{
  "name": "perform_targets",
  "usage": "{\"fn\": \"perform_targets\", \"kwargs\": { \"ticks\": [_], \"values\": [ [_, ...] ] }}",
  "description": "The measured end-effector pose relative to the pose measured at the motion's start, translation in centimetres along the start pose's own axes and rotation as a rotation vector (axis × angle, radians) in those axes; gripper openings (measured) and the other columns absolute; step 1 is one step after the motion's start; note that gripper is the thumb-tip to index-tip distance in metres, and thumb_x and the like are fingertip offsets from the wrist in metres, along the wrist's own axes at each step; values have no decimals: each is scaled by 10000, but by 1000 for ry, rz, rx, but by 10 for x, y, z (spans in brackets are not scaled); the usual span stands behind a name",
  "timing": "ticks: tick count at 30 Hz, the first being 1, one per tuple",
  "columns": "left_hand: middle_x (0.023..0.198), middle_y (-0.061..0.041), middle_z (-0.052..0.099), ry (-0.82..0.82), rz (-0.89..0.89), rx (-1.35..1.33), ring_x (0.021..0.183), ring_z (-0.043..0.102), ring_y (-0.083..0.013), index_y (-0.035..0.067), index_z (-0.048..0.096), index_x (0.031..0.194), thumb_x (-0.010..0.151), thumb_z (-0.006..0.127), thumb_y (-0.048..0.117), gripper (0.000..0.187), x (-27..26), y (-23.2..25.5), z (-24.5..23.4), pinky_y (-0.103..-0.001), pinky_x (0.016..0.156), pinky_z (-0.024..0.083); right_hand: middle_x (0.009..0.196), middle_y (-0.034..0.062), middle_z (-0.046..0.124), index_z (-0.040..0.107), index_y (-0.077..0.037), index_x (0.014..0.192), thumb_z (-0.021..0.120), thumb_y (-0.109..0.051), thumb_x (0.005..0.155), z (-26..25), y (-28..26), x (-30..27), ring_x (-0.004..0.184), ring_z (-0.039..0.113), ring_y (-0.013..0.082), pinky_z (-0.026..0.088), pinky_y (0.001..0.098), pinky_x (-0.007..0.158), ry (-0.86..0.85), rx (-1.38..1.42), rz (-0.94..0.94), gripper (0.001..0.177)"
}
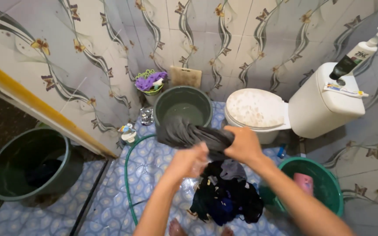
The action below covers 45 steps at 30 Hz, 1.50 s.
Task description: Hand washing and rinsing clothes in a bathroom using buckets and water.
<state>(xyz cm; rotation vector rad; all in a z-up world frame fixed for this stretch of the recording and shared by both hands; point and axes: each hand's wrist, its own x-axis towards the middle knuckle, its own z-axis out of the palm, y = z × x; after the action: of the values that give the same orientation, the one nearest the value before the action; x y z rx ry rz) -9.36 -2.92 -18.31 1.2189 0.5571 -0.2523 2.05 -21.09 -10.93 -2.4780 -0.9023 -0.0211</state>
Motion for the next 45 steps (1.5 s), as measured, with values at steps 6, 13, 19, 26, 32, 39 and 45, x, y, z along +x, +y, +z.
{"fn": "perform_targets", "kwargs": {
  "ticks": [6,13,19,26,32,39,45],
  "values": [
    [1029,-241,699,415,1389,876,1001,676,-433,-84,577,1286,546,688,60,762,-59,86,48,-576,914,503,841,193,728,745,-174,1030,733,-126,633,-57,-58,5,842,700,416,557,453,733,-168,6,-17,400],
    [872,-185,713,127,992,1134,868,683,-425,68,638,964,617,763,153,378,-73,158,70,-521,746,546,1223,154,663,540,4,1324,883,-152,628,-60,17,-35,1125,613,253,488,401,945,-303,509,-196,791],
    [752,-186,687,230,975,1224,775,678,-448,95,675,936,606,748,167,346,-87,168,43,-532,681,548,1394,122,575,453,-1,1479,747,-69,676,-24,68,-57,1252,552,225,445,355,1021,-5,874,127,857],
    [1095,-213,696,-236,1115,636,1021,676,-400,34,627,1271,612,894,294,757,-46,93,62,-465,897,540,1010,90,652,553,26,1112,596,-21,783,-75,-31,3,901,615,160,526,284,872,304,1314,-211,335],
    [1141,-134,765,-40,1089,341,1052,751,-291,73,702,1194,679,934,372,639,-6,52,97,-356,927,589,1138,69,610,490,-47,1289,696,-85,671,-73,-1,12,1025,609,156,499,290,931,59,1255,-120,652],
    [1273,-213,637,-169,1532,536,1155,647,-385,20,616,1146,636,820,212,582,-73,109,77,-419,961,543,1568,136,412,281,-94,1558,960,-473,573,-143,83,-49,1420,441,307,348,528,1150,-678,1359,87,1255],
    [816,-49,611,-327,1943,1412,806,639,-265,67,675,1011,892,701,165,156,-59,119,60,-435,792,532,1320,169,563,467,28,1415,959,-329,657,-72,77,-94,1153,577,268,479,462,938,-1027,1338,397,971]
  ]
}}
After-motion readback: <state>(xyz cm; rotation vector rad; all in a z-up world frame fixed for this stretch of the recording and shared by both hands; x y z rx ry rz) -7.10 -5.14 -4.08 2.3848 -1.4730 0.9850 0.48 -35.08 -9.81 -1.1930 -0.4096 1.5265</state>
